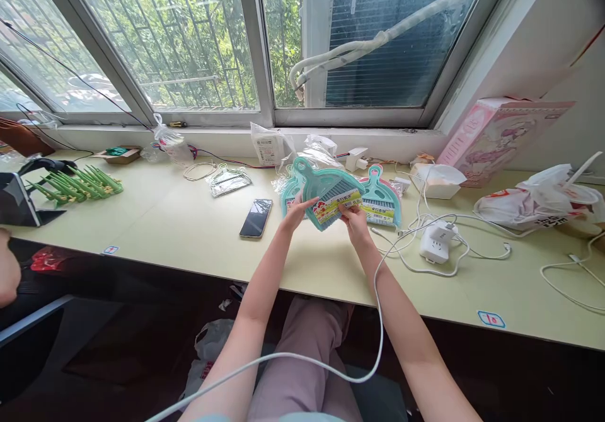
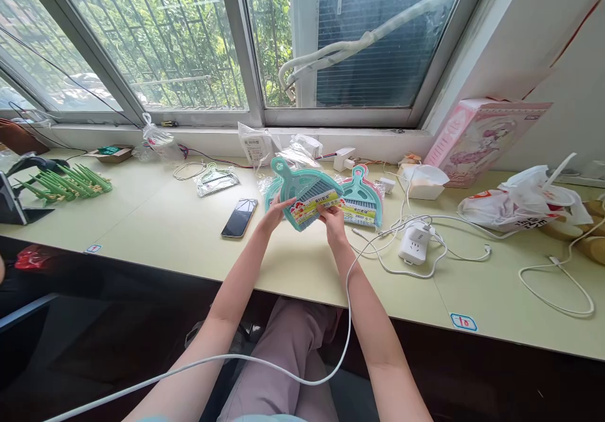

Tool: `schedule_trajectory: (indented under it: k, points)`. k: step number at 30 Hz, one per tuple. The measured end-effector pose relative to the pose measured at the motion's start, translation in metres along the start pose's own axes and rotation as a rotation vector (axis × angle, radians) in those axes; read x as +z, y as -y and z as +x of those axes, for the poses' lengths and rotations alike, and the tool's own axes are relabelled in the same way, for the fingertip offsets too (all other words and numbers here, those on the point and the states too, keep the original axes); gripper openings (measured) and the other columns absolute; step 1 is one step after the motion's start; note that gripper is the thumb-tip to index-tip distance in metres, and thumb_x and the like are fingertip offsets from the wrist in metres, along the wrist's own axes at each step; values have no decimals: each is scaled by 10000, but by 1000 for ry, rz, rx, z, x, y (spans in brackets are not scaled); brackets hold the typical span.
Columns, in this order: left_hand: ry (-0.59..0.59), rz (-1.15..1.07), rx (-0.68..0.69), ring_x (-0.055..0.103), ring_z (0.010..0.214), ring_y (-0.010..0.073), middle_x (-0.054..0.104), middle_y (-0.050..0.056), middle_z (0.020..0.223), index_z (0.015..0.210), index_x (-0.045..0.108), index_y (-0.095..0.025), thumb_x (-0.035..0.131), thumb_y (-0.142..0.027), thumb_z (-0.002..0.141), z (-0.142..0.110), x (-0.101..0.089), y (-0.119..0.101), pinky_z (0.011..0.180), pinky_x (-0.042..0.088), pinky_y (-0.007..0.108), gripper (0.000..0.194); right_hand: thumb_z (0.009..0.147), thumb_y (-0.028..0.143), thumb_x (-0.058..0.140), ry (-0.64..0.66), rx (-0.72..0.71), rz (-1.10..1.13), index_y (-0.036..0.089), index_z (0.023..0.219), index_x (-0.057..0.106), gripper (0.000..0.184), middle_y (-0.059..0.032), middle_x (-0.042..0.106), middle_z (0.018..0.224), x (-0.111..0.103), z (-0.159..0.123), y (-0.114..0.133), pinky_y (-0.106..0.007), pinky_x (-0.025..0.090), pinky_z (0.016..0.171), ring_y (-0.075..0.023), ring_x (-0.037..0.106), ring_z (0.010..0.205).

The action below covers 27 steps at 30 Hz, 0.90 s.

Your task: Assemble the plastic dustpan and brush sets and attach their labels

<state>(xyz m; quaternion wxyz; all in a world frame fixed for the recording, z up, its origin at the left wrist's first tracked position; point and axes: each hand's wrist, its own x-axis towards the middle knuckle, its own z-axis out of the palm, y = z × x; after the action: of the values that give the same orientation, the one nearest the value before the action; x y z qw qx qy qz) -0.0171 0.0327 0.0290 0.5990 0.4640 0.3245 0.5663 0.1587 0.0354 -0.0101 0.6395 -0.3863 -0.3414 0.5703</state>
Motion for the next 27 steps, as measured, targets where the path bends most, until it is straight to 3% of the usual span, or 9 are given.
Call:
schedule_trajectory:
  k: [3,6,9,13,17,21,25,27]
  points:
    - [123,124,-14,558,1226,332,633,96,1292,1375,522,-236,785,-381,724,-3,9,7,1019,457,453,717,530,384,884,-43,1,88,207,791,685,372,-51,750,921,-3,2,-1,-383,598,831,-248,695,961]
    - [163,209,3,502,1291,334,574,87,1378,1400,486,-265,766,-415,746,-7,18,8,1048,433,463,727,565,361,862,-127,-23,146,217,804,664,342,-48,743,965,-4,2,-2,-361,597,844,-229,686,999]
    - [114,193,93,444,1352,311,512,72,1443,1445,414,-297,775,-402,744,-7,25,12,1084,405,436,796,570,344,856,-214,-28,142,218,803,650,335,-45,734,959,-3,0,-2,-322,597,807,-206,686,969]
    - [-54,113,189,506,1292,290,575,75,1363,1396,461,-274,775,-410,737,1,26,25,1071,417,418,743,578,430,841,-162,-74,15,212,837,644,392,-43,708,937,3,-3,-1,-314,590,715,-203,672,915]
    - [-86,-51,129,595,1178,288,654,77,1240,1316,521,-245,775,-415,722,8,12,25,1003,473,424,669,619,630,758,-37,-183,-171,236,913,624,509,-25,656,905,11,-9,2,-249,516,552,-176,621,848]
    - [-56,-85,68,615,1147,283,671,67,1213,1334,519,-265,804,-361,691,7,-9,10,974,495,409,709,708,855,471,22,-277,-191,288,982,610,645,-29,617,959,14,-15,13,-248,466,540,-165,591,840]
    - [-58,-105,-39,660,1043,252,695,52,1113,1432,430,-289,795,-339,706,6,-26,6,917,523,380,813,839,808,246,-71,-457,-225,308,1054,658,683,-32,602,1002,10,-21,31,-265,469,668,-167,593,920]
    - [-78,-113,-94,680,956,227,703,28,1011,1459,395,-295,796,-338,700,7,-32,9,873,535,355,859,871,757,278,-99,-517,-255,297,996,698,636,-38,602,999,9,-23,39,-274,456,675,-171,582,908]
